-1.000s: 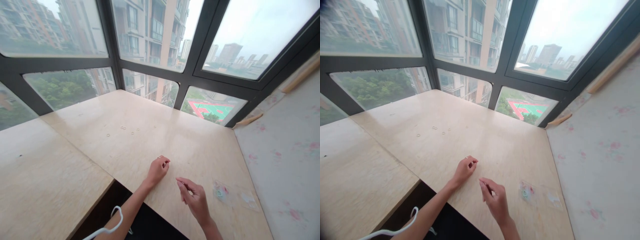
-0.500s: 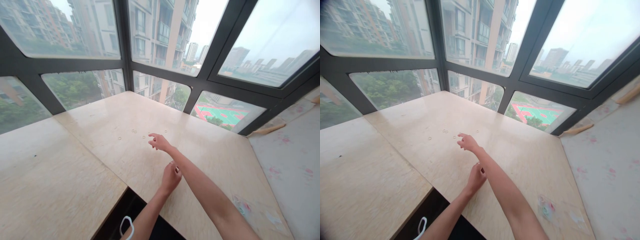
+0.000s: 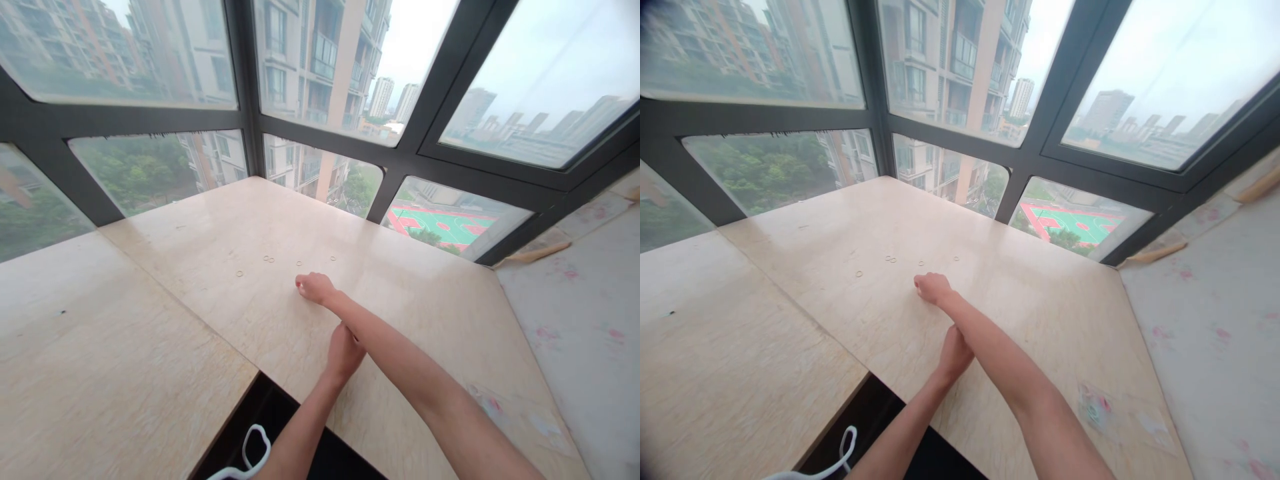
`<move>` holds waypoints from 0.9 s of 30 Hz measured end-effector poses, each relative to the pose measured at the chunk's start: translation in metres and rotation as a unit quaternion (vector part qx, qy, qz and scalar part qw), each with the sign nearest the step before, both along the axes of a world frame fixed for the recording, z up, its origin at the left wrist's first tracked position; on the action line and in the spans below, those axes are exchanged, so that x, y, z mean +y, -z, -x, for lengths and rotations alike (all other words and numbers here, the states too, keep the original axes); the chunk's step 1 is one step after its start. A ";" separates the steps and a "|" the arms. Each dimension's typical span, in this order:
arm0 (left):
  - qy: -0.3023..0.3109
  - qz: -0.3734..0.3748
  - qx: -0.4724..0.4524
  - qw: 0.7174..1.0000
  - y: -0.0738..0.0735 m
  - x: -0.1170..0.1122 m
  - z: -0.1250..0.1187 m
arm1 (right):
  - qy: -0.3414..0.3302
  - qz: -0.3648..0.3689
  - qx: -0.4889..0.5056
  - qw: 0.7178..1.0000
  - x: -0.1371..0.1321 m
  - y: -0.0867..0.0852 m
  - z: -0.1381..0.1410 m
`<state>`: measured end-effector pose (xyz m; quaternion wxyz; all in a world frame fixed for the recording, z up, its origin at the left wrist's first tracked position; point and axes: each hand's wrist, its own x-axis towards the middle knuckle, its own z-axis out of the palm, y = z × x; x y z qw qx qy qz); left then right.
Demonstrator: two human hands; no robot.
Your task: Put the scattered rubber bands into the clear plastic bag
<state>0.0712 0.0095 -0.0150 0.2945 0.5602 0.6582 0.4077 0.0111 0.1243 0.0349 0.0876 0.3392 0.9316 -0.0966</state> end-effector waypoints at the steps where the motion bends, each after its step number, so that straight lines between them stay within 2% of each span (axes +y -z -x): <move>1: -0.008 -0.005 0.000 1.000 0.000 0.001 -0.001 | -0.001 -0.001 -0.004 1.000 0.001 -0.001 -0.009; 6: -0.019 -0.083 -0.016 0.996 0.003 0.003 -0.002 | 0.005 0.003 -0.024 1.000 0.007 -0.007 -0.058; 10: -0.016 -0.087 -0.023 0.996 0.003 0.003 -0.001 | 0.006 0.011 -0.051 0.999 0.009 -0.011 -0.093; 18: -0.015 -0.100 -0.029 0.994 0.002 0.004 0.000 | 0.033 0.035 -0.084 0.995 0.003 -0.017 -0.126; 22: -0.021 -0.112 -0.042 0.993 0.003 0.004 0.000 | 0.049 0.068 -0.027 0.996 0.002 -0.015 -0.142; 27: -0.061 -0.120 -0.076 0.988 0.006 0.005 0.001 | 0.113 0.098 0.121 0.981 -0.004 -0.005 -0.175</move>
